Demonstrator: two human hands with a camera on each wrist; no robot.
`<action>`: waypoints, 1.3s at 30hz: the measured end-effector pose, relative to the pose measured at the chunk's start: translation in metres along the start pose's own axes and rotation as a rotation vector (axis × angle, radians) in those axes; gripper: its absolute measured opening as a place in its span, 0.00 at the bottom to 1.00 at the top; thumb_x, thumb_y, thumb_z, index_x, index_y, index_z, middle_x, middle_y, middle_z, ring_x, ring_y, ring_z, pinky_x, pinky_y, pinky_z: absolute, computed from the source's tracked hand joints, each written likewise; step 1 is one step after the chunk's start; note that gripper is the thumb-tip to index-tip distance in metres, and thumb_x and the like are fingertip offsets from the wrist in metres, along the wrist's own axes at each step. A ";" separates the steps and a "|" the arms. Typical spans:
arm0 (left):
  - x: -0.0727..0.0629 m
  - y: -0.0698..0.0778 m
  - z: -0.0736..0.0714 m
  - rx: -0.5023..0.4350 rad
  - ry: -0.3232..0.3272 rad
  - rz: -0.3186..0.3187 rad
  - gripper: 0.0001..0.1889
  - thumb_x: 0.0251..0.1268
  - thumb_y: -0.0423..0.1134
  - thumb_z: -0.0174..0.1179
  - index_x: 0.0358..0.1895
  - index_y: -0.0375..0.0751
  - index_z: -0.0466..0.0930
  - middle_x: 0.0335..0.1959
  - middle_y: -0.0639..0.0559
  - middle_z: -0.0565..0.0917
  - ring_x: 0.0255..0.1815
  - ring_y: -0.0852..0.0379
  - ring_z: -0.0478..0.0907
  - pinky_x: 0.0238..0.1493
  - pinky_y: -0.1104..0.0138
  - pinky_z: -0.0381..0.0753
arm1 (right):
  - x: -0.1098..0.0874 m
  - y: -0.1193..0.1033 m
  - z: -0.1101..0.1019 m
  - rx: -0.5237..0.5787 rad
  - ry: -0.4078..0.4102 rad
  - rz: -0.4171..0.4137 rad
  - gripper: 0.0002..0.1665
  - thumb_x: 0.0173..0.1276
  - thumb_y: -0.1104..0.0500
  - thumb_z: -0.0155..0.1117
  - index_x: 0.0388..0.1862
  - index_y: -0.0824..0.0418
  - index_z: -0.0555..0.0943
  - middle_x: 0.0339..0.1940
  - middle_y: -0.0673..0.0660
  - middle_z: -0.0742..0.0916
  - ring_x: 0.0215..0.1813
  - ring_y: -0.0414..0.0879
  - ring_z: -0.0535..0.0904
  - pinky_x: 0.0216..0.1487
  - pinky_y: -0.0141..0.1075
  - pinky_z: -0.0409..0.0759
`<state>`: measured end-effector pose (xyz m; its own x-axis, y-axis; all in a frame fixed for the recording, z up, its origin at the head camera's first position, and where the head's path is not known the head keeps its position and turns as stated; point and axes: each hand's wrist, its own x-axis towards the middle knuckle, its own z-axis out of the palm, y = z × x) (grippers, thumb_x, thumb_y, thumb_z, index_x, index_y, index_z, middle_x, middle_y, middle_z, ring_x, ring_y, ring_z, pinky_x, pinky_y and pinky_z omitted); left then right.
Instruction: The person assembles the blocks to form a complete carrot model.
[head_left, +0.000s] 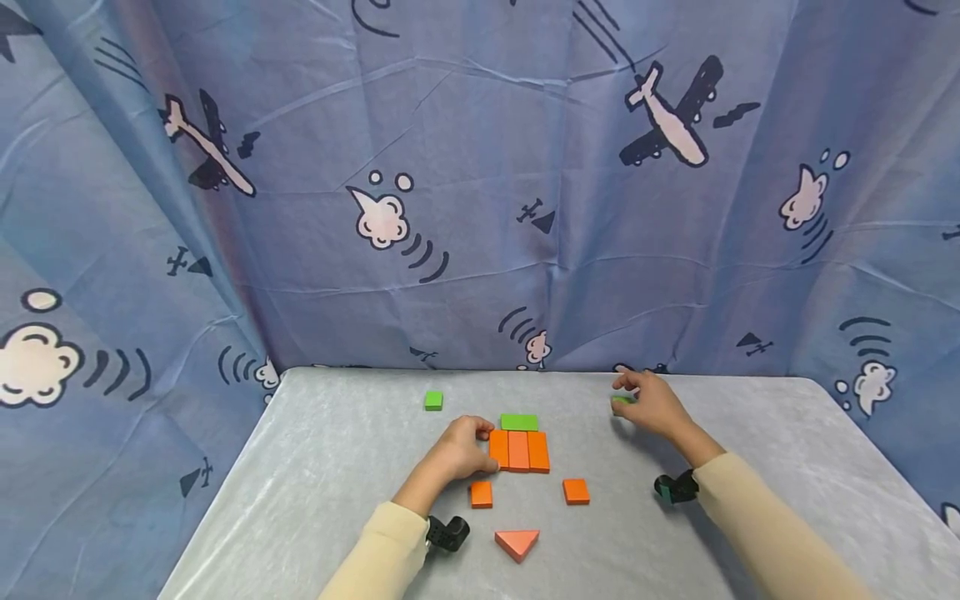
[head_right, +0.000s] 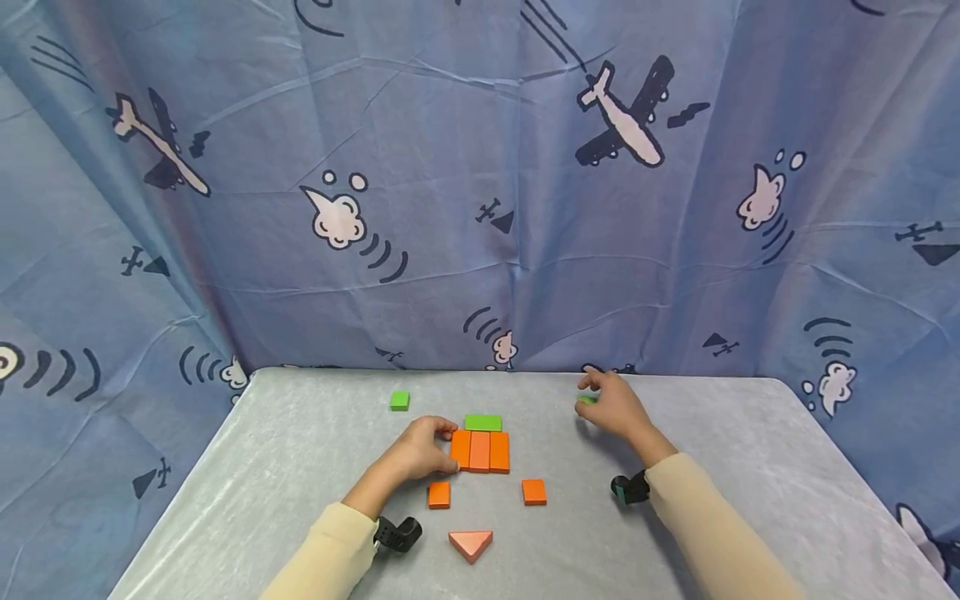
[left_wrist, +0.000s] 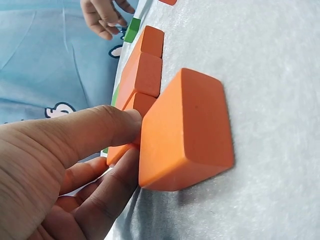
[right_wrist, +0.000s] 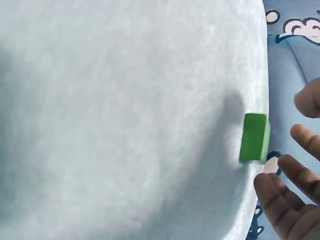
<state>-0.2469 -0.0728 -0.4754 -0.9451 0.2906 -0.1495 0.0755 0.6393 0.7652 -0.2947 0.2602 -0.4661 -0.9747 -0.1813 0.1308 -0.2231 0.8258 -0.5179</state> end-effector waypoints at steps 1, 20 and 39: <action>0.000 0.000 0.000 -0.001 -0.002 -0.003 0.30 0.41 0.31 0.76 0.53 0.31 0.78 0.43 0.46 0.81 0.46 0.52 0.76 0.55 0.56 0.76 | 0.000 0.001 0.000 0.000 -0.004 -0.003 0.21 0.59 0.58 0.65 0.50 0.67 0.80 0.49 0.70 0.80 0.46 0.62 0.80 0.46 0.53 0.79; -0.001 0.001 0.000 -0.009 -0.006 -0.016 0.31 0.42 0.31 0.75 0.55 0.31 0.78 0.45 0.46 0.81 0.48 0.52 0.76 0.56 0.57 0.77 | 0.007 0.014 0.010 -0.007 -0.054 0.025 0.19 0.52 0.64 0.67 0.45 0.69 0.82 0.42 0.67 0.83 0.42 0.59 0.81 0.37 0.45 0.82; -0.001 0.000 -0.001 -0.024 -0.009 -0.022 0.31 0.41 0.31 0.76 0.55 0.31 0.78 0.45 0.46 0.81 0.47 0.52 0.76 0.55 0.57 0.77 | 0.010 -0.016 0.016 0.014 -0.056 -0.077 0.17 0.56 0.63 0.68 0.45 0.67 0.82 0.42 0.63 0.86 0.40 0.53 0.82 0.40 0.45 0.81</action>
<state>-0.2467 -0.0742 -0.4746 -0.9435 0.2830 -0.1724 0.0466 0.6285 0.7764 -0.3011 0.2366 -0.4702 -0.9537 -0.2742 0.1238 -0.2977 0.8005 -0.5202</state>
